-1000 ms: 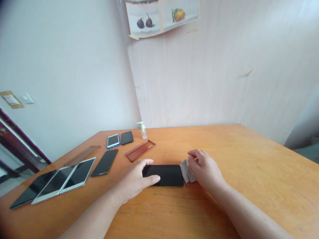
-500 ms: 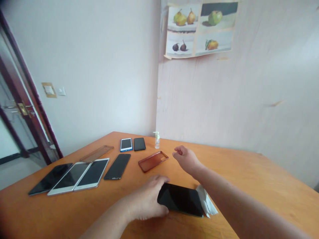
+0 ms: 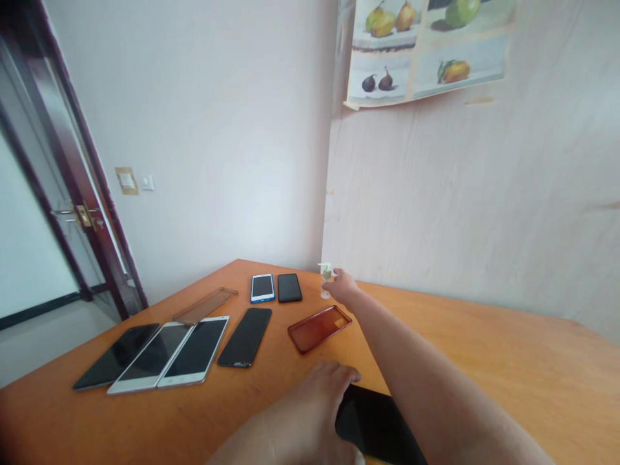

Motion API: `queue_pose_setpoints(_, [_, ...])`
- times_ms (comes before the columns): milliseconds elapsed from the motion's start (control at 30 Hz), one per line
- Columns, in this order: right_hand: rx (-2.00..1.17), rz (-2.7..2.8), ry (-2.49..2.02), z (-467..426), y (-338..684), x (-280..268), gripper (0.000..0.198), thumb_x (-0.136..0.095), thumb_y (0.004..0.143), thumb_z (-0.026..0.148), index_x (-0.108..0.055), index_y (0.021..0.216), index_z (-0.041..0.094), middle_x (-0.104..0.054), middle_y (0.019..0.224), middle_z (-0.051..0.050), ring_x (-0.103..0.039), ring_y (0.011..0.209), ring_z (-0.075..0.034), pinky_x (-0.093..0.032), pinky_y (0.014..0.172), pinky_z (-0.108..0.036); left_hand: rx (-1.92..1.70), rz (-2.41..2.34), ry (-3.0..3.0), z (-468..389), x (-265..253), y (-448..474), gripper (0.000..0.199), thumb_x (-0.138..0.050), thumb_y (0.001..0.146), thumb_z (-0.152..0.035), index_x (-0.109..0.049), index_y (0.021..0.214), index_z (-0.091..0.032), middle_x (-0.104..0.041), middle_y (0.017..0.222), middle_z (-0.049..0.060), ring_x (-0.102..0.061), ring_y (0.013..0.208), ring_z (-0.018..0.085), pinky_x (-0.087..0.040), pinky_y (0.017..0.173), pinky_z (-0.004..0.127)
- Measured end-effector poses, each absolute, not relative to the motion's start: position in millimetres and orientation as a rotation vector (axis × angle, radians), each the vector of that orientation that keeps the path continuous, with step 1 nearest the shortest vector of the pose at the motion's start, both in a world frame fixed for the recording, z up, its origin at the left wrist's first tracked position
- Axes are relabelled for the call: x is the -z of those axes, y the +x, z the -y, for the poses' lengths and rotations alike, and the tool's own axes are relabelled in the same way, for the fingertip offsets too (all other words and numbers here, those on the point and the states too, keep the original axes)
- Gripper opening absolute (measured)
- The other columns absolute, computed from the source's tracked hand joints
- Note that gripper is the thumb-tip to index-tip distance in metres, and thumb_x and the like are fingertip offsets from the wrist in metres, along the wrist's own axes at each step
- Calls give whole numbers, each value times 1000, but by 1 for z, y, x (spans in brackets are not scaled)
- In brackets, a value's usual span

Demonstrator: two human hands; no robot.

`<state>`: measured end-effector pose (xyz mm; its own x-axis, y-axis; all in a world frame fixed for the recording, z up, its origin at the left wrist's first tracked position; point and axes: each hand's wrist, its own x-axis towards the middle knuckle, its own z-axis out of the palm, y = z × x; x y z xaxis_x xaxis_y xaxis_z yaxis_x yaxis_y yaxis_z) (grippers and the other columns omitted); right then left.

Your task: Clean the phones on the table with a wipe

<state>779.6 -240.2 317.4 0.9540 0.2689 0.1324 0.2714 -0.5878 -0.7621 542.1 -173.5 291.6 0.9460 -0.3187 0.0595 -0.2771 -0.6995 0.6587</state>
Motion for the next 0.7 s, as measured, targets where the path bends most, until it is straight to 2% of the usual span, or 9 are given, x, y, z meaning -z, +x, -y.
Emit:
queue_pose_setpoints(167, [-14, 323, -2231, 223, 792, -311, 32, -60, 96, 35, -59, 122, 18, -61, 123, -8, -63, 102, -22, -55, 86, -42, 76, 495, 2418, 174, -288, 544, 85, -78, 57, -47, -52, 134, -23, -56, 125, 10, -53, 113, 34, -49, 95, 45])
queue_pose_setpoints(333, [88, 296, -2218, 229, 787, -310, 31, -61, 96, 36, -60, 120, 17, -62, 119, -8, -64, 99, -22, -56, 84, -41, 40, 482, 2435, 173, -289, 543, 86, -81, 57, -47, -51, 134, -24, -58, 125, 9, -55, 112, 33, -51, 93, 44])
queue_pose_setpoints(400, [156, 302, -2194, 241, 777, -312, 29, -61, 95, 36, -61, 116, 16, -64, 112, -7, -64, 93, -20, -56, 80, -39, 32, 486, 2440, 173, -292, 541, 87, -82, 57, -48, -51, 135, -23, -58, 125, 9, -55, 113, 33, -50, 93, 42])
queue_pose_setpoints(533, [256, 343, -2132, 281, 738, -322, 29, -63, 91, 42, -61, 98, 14, -65, 83, -2, -61, 75, -16, -50, 66, -28, 16, 490, 2451, 174, -299, 539, 83, -81, 60, -43, -52, 134, -20, -59, 125, 11, -56, 115, 33, -48, 97, 41])
queue_pose_setpoints(700, [241, 389, -2117, 359, 657, -332, 36, -58, 88, 54, -59, 96, 19, -62, 74, 1, -57, 62, -14, -43, 54, -25, -28, 498, 2454, 179, -295, 541, 82, -80, 60, -36, -50, 135, -17, -57, 128, 13, -54, 118, 33, -47, 101, 43])
